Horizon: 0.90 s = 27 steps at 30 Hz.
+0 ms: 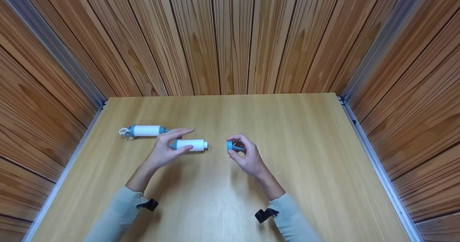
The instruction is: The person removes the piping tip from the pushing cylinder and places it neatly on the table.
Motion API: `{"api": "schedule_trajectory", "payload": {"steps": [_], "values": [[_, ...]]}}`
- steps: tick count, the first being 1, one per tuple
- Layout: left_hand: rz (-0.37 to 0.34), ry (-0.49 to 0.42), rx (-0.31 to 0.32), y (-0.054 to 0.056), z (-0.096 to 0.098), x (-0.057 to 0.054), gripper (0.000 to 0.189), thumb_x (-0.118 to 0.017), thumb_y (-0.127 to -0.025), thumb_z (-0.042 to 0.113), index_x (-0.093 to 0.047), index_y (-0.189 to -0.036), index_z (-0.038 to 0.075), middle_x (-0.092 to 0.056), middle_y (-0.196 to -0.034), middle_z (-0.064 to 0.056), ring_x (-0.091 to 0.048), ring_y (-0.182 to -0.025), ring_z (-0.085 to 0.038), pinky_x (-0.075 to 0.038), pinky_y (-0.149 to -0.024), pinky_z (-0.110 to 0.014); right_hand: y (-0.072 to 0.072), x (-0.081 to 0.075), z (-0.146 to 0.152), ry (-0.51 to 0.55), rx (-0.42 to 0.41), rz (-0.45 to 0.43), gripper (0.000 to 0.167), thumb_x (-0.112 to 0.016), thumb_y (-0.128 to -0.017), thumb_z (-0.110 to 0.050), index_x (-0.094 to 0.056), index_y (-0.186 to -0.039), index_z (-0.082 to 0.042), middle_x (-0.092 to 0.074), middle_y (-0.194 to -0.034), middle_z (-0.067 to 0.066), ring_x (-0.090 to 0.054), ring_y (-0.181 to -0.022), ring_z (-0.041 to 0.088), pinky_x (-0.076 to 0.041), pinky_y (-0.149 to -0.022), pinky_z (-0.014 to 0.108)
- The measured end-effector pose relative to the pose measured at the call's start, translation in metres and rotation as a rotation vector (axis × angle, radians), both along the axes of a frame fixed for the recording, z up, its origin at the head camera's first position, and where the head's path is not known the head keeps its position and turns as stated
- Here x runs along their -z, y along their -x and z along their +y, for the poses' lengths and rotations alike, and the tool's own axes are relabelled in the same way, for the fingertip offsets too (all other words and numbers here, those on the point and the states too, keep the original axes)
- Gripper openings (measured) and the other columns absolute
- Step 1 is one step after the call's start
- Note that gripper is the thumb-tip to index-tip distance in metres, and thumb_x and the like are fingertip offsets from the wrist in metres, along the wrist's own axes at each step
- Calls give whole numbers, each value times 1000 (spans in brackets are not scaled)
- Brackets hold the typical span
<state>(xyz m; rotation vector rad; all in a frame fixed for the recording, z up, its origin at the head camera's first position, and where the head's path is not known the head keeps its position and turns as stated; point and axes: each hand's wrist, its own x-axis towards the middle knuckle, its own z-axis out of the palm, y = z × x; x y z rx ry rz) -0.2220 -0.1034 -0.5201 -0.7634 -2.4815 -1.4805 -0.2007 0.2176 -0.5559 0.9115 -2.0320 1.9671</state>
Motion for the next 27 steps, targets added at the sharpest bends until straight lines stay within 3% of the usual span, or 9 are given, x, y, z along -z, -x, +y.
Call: {"api": "schedule_trajectory", "payload": {"steps": [12,27], "values": [[78,-21,-11,-5,14,-17,47,-89,-98,21,-78,-143,11,-82,-140,-10,-77,-133,-33,-62,-115,-56,1,0,-4,-23,47,28,39,-66,-95,23,-60,-133,21,-69,-117,-11,-71,-96,2,-64,-86,17],[87,-24,50,-9,32,-21,41,-88,-99,21,-81,-138,12,-84,-135,-9,-82,-127,-29,-65,-110,-49,4,-5,-16,-16,51,-2,40,-69,-96,22,-62,-135,20,-71,-113,-11,-72,-93,1,-64,-79,16]]}}
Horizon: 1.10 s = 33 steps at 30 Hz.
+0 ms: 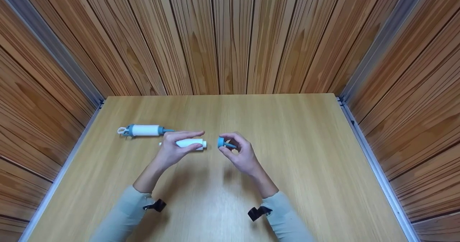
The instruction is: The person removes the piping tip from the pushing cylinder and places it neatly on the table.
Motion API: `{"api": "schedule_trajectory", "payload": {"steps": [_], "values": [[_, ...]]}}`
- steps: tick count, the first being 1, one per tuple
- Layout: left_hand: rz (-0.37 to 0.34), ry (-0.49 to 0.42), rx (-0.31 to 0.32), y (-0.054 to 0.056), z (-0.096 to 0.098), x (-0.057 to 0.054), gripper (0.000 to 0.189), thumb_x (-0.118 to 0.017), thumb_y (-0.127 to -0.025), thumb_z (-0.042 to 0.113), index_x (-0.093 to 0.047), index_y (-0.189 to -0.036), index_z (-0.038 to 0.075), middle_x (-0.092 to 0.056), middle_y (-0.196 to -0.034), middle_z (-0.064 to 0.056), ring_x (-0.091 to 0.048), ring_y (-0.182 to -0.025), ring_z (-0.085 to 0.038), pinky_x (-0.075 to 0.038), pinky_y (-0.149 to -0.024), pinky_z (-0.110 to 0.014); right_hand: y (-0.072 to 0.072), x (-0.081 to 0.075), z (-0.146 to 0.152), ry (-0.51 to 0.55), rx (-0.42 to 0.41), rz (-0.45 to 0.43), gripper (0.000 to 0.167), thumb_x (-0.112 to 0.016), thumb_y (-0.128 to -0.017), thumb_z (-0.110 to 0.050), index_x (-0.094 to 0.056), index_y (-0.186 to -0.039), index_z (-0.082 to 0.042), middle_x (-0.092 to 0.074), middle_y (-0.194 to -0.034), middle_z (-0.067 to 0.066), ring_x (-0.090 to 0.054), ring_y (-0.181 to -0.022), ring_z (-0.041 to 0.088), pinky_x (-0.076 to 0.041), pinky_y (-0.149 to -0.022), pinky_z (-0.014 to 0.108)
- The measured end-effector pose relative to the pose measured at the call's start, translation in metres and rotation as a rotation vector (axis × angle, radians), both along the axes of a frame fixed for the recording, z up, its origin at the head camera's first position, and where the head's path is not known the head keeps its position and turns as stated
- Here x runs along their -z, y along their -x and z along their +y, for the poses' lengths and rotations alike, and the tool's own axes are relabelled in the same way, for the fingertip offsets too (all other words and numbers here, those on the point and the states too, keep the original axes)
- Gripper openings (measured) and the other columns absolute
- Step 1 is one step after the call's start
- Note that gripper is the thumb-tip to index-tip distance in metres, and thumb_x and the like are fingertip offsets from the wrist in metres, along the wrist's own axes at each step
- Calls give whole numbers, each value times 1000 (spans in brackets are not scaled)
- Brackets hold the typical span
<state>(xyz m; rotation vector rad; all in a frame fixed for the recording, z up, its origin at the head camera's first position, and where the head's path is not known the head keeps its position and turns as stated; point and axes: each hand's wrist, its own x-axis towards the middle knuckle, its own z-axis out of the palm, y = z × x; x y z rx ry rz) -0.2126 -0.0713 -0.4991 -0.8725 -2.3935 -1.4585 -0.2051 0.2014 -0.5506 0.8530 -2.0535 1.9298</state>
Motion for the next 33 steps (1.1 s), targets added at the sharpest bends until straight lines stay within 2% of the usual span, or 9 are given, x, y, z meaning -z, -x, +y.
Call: {"api": "schedule_trajectory", "payload": {"steps": [11,21,28,33], "values": [[17,-2,31,0,7,-3,35,-87,-99,19,-84,-133,10,-85,-130,-10,-83,-123,-29,-66,-107,-47,-1,-7,-7,-1,-3,-6,42,-71,-95,21,-64,-137,17,-72,-114,-13,-73,-95,2,-65,-83,17],[-20,9,46,1,15,-2,33,-86,-100,21,-84,-132,12,-86,-128,-10,-84,-120,-27,-67,-105,-43,-2,-9,-13,3,5,-22,41,-71,-96,20,-64,-137,17,-72,-113,-9,-72,-93,2,-65,-81,18],[51,-10,66,1,21,2,33,-88,-98,15,-84,-130,7,-86,-126,-13,-85,-117,-29,-68,-102,-42,-1,-8,-15,38,-28,3,43,-71,-94,23,-63,-136,19,-75,-119,-15,-72,-94,0,-65,-80,16],[52,-13,69,1,23,3,34,-88,-98,15,-84,-130,7,-86,-126,-12,-85,-118,-29,-68,-102,-42,-1,-9,-17,50,-42,5,43,-71,-94,23,-62,-136,20,-76,-121,-15,-71,-93,0,-64,-80,16]]}}
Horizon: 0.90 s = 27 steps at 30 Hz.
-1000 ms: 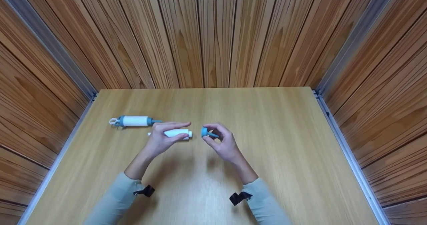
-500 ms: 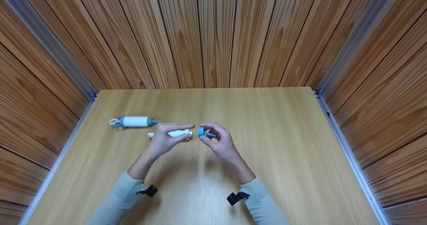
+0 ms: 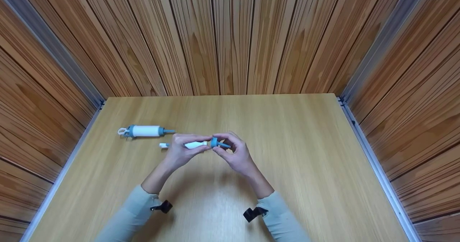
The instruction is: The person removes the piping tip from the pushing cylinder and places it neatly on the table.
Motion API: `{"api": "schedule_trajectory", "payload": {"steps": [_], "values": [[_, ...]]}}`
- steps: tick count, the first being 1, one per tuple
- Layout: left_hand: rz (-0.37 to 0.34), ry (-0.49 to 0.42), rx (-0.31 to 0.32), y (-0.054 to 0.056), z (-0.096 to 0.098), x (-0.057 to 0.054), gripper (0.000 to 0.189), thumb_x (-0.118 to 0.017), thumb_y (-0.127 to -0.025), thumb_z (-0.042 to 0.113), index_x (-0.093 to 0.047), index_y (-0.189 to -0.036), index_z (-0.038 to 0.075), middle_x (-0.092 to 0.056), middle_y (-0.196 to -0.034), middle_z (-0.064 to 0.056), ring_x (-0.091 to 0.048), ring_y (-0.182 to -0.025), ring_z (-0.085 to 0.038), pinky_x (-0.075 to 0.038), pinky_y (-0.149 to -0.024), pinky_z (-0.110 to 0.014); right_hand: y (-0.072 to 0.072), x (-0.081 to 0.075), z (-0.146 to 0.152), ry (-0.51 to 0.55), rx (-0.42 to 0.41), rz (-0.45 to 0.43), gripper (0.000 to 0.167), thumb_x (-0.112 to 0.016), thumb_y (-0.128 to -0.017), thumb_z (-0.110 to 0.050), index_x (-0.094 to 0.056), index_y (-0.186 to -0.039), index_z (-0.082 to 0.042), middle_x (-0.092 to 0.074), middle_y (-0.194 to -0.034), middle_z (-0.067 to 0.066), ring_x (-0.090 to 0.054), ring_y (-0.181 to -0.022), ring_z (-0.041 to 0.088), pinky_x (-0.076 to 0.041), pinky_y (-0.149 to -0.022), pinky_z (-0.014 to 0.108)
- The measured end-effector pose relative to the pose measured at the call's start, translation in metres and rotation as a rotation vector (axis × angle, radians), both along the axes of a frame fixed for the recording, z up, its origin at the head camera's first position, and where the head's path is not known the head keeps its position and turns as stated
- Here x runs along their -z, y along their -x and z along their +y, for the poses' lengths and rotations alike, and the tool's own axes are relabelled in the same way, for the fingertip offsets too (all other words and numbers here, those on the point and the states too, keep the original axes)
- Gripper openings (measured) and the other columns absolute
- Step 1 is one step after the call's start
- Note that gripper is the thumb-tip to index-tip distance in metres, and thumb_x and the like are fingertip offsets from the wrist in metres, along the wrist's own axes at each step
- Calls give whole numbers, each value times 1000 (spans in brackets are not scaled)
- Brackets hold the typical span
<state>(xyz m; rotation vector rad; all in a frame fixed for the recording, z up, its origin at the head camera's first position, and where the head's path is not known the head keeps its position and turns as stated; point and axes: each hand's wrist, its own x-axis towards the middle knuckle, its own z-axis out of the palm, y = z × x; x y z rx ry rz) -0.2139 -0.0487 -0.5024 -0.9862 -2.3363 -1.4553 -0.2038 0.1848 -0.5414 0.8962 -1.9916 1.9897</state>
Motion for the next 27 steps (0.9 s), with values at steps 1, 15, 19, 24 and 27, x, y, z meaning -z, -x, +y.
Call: {"api": "schedule_trajectory", "payload": {"steps": [1,15,19,24,27], "values": [[-4,1,0,0,0,0,34,-87,-98,16,-84,-131,8,-86,-126,-12,-85,-118,-28,-68,-103,-42,0,-1,0,-3,0,0,43,-71,-94,22,-62,-137,20,-76,-121,-15,-71,-93,0,-64,-80,16],[-10,-9,8,-1,-1,3,32,-86,-99,15,-84,-131,8,-86,-128,-11,-85,-119,-29,-67,-103,-39,0,2,-2,-10,-5,-9,42,-71,-95,21,-63,-137,19,-78,-121,-15,-73,-94,0,-65,-80,16],[3,-16,17,0,-2,3,32,-86,-100,16,-84,-131,8,-86,-127,-11,-85,-118,-29,-67,-103,-38,0,2,-2,-14,-7,-2,43,-71,-95,21,-63,-137,19,-77,-122,-15,-73,-94,0,-64,-80,16],[32,-19,32,0,-3,1,33,-87,-99,14,-84,-131,8,-86,-127,-12,-84,-119,-29,-67,-104,-38,1,2,-1,-7,-14,13,46,-70,-93,23,-61,-138,20,-77,-124,-14,-73,-98,1,-64,-83,16],[43,-18,28,0,-4,0,33,-88,-98,14,-85,-130,9,-86,-127,-11,-85,-119,-28,-67,-104,-38,1,4,1,-7,-11,18,47,-70,-92,24,-61,-138,20,-76,-123,-14,-73,-98,2,-64,-84,16]]}}
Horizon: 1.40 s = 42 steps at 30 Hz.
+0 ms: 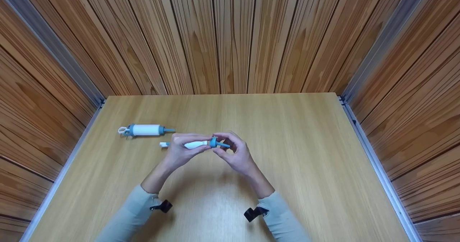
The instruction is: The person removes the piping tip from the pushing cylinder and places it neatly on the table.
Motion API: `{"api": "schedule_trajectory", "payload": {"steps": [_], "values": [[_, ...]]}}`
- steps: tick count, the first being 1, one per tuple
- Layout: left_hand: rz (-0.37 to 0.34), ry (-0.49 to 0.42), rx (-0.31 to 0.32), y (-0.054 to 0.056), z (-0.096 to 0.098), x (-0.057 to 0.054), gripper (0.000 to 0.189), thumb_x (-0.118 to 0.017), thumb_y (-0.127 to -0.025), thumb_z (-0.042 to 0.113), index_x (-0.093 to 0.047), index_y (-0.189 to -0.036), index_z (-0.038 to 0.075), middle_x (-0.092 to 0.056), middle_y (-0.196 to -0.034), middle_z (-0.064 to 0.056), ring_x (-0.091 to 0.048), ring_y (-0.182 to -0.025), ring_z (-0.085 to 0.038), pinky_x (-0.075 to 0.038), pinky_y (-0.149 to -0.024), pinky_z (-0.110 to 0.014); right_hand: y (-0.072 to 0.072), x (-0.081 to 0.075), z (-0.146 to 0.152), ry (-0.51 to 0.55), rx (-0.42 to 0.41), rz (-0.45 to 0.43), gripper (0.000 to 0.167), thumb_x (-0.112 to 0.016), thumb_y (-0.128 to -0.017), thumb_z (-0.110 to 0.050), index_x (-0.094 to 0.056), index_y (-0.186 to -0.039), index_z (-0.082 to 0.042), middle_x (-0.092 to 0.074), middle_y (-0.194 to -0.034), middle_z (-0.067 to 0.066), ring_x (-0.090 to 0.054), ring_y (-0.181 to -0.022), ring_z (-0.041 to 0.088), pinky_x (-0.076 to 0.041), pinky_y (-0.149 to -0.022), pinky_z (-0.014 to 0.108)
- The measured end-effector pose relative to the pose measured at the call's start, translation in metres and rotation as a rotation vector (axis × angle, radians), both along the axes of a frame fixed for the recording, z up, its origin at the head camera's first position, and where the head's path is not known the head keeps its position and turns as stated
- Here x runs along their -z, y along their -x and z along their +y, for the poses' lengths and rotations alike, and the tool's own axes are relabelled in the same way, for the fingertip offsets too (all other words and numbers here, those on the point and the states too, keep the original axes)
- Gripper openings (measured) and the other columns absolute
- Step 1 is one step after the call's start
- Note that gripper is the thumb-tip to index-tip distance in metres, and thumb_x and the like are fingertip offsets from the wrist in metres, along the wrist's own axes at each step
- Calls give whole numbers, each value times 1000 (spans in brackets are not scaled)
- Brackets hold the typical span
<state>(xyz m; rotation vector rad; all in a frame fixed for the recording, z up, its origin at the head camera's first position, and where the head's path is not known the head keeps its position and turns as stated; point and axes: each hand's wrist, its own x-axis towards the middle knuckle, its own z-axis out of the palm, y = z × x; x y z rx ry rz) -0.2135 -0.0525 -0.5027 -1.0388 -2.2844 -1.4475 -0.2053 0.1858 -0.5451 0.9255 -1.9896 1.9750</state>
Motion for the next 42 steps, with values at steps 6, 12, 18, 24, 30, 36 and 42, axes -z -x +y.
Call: {"api": "schedule_trajectory", "payload": {"steps": [6,12,18,24,30,36,42], "values": [[0,-12,-14,0,-3,-1,32,-88,-98,15,-85,-129,9,-87,-125,-10,-85,-118,-27,-67,-105,-39,1,0,5,14,-9,14,47,-68,-92,25,-60,-138,22,-76,-122,-12,-74,-99,2,-65,-87,17],[16,-33,-18,1,-7,0,30,-88,-97,14,-86,-127,8,-87,-124,-10,-86,-116,-27,-67,-105,-41,1,0,8,25,-7,27,47,-68,-91,27,-59,-137,24,-77,-120,-8,-72,-94,1,-64,-84,16],[13,-41,-12,1,-8,0,30,-87,-99,14,-86,-128,9,-87,-125,-10,-85,-117,-28,-67,-106,-41,0,1,9,12,12,34,44,-69,-90,28,-62,-134,23,-79,-120,-6,-71,-91,1,-63,-81,15],[23,-56,-12,2,-8,1,29,-88,-98,12,-86,-127,9,-87,-125,-10,-85,-118,-28,-67,-107,-42,-1,1,9,4,14,26,42,-69,-91,28,-64,-132,22,-81,-117,-8,-72,-90,1,-63,-78,15],[67,-54,-20,2,-8,1,29,-90,-96,11,-87,-124,7,-88,-122,-11,-85,-116,-29,-67,-106,-43,-2,0,9,-17,30,9,36,-70,-93,25,-68,-129,20,-85,-113,-3,-76,-92,3,-63,-79,16],[53,-34,-16,2,-9,0,29,-89,-97,12,-86,-125,7,-87,-124,-11,-84,-119,-28,-66,-108,-41,-3,-2,9,-27,29,5,29,-68,-97,23,-71,-125,19,-84,-116,-7,-76,-95,1,-64,-80,17],[44,-34,-25,1,-10,2,28,-89,-97,13,-87,-125,9,-87,-124,-10,-84,-119,-28,-66,-108,-42,-4,-2,10,-24,42,0,25,-68,-98,22,-73,-122,19,-82,-113,-14,-77,-95,-1,-64,-81,16]]}}
